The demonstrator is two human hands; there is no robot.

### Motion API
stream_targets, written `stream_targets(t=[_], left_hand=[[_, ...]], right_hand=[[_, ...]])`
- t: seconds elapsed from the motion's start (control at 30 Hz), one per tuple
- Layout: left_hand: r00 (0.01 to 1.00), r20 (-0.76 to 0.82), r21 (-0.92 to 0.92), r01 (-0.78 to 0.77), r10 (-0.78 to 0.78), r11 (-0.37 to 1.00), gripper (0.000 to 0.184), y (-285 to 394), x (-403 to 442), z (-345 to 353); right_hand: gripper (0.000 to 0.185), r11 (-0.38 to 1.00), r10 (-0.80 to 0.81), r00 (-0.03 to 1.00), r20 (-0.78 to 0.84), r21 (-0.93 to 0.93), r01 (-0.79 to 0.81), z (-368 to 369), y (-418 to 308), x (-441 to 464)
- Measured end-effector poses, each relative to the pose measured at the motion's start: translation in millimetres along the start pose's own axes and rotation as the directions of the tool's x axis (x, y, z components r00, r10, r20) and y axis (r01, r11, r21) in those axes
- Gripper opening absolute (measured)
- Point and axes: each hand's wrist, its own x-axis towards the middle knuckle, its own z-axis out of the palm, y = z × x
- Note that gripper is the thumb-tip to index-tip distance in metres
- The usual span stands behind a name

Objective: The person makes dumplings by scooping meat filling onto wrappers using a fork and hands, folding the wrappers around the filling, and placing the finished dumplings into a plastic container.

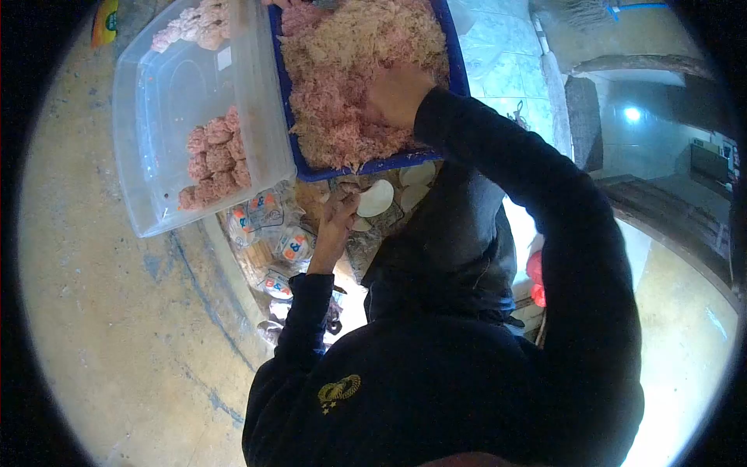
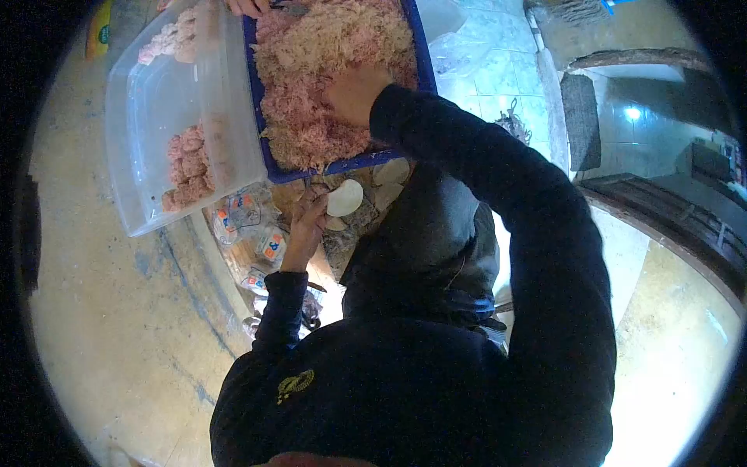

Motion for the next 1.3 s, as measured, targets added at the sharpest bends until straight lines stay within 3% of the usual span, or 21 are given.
stream_targets(t=[0.07, 0.13, 0.2, 0.27, 0.33, 0.47, 0.53, 0.57, 0.63, 0.67, 0.8, 0.87, 0.9, 1.0, 1.03, 1.1, 1.13, 1.17, 1.23, 1.27, 1.3], left_hand=[[0.982, -0.081, -0.249, 0.144, -0.169, 0.958, 0.039, 5.7, -2.6, 3.5], [0.991, -0.084, -0.167, 0.091, -0.106, 0.982, 0.04, 20.0, -4.3, 24.4], [0.993, -0.097, -0.072, 0.055, -0.062, 0.996, 0.042, 13.7, -13.4, 26.3], [0.989, -0.128, 0.272, 0.106, -0.073, 0.957, 0.043, -1.5, -13.1, 11.2], [0.999, -0.049, 0.408, 0.037, -0.019, 0.912, 0.042, 1.6, -7.2, 8.8], [0.995, 0.084, 0.564, -0.088, 0.049, 0.821, 0.031, 22.7, -13.2, 30.6], [0.99, 0.131, 0.62, -0.129, 0.059, 0.774, 0.021, 21.4, -6.7, 31.7], [0.986, 0.154, 0.619, -0.142, 0.058, 0.772, 0.021, 17.1, -7.2, 30.0], [0.999, 0.0, 0.383, 0.046, -0.05, 0.923, 0.015, 18.8, -10.5, 23.8], [0.998, -0.043, 0.274, 0.057, -0.047, 0.96, 0.014, 19.3, -13.0, 24.7], [0.997, 0.02, 0.126, 0.071, -0.074, 0.989, 0.016, 31.6, -18.9, 33.9], [0.996, 0.084, 0.149, -0.008, -0.004, 0.989, 0.016, 43.8, -21.5, 45.1], [0.989, 0.138, 0.175, -0.082, 0.058, 0.981, 0.016, 47.5, -25.4, 47.3], [0.997, 0.073, 0.309, -0.045, 0.023, 0.95, 0.013, 67.5, -36.1, 47.7], [0.996, 0.078, 0.299, -0.057, 0.035, 0.953, 0.013, 65.8, -31.9, 52.2], [0.992, -0.112, -0.015, 0.056, -0.057, 0.998, 0.025, 59.5, -35.5, 50.1], [0.995, -0.096, 0.077, -0.031, 0.038, 0.997, 0.036, 44.9, -33.3, 39.8], [0.988, -0.078, 0.166, -0.119, 0.134, 0.979, 0.047, 30.8, -31.8, 29.9], [0.957, -0.278, 0.159, 0.129, -0.081, 0.979, 0.051, 50.0, -32.1, 44.1], [0.942, -0.328, 0.161, 0.126, -0.068, 0.979, 0.051, 47.5, -38.4, 32.5], [0.934, -0.344, 0.006, 0.108, -0.099, 0.994, 0.048, 37.6, -38.9, 24.0]], right_hand=[[0.01, 0.995, -0.097, 0.995, -0.018, 0.031, 0.098, -9.3, -6.9, -0.6], [0.011, 0.991, 0.133, 0.908, 0.397, -0.057, -0.12, -48.5, 4.9, 20.0], [0.012, 0.995, 0.103, 0.96, 0.261, -0.04, -0.096, -9.6, 28.2, 15.1], [0.013, 0.994, 0.1, 0.991, 0.092, -0.041, -0.097, 16.3, 28.9, 4.8], [0.018, 0.996, -0.052, 0.985, 0.162, -0.063, 0.063, 14.6, 17.0, 3.4], [0.019, 0.989, 0.137, 0.98, 0.145, 0.038, -0.144, -8.5, 37.7, -10.2], [0.019, 0.991, 0.111, 0.965, 0.237, 0.045, -0.125, -11.8, 47.6, -10.1], [0.019, 0.989, 0.132, 0.962, 0.237, 0.032, -0.143, -10.4, 43.0, -14.8], [0.017, 0.986, 0.104, 0.987, 0.119, 0.118, -0.118, 4.0, 23.6, -9.3], [0.02, 0.985, 0.107, 0.962, 0.249, 0.103, -0.136, 5.8, 22.4, -5.8], [0.027, 0.96, -0.002, 0.99, 0.143, 0.277, -0.039, -16.1, 23.4, -26.0], [0.038, 0.98, 0.154, 0.958, 0.24, 0.086, -0.179, -11.7, 39.3, -10.1], [0.038, 0.983, 0.139, 0.961, 0.24, 0.087, -0.164, -6.1, 41.0, -2.5], [0.045, 0.976, 0.157, 0.939, 0.306, 0.097, -0.195, 13.4, 30.4, -6.6], [0.047, 0.976, 0.062, 0.976, 0.207, 0.19, -0.103, 15.3, 27.7, -11.4], [0.049, 0.957, -0.047, 0.995, 0.086, 0.291, 0.02, 4.8, 14.6, -16.7], [0.043, 0.943, 0.021, 0.993, 0.118, 0.327, -0.059, -21.9, 12.2, -16.1], [0.043, 0.95, 0.046, 0.999, -0.002, 0.311, -0.043, -8.1, 20.0, -14.2], [0.049, 0.963, 0.045, 0.963, -0.266, 0.268, 0.029, 24.3, 21.0, 1.8], [0.054, 0.97, 0.019, 0.914, -0.405, 0.229, 0.081, 42.7, 14.7, 16.8], [0.051, 0.987, 0.041, 0.991, -0.124, 0.16, -0.021, 25.9, 0.6, 11.6]])
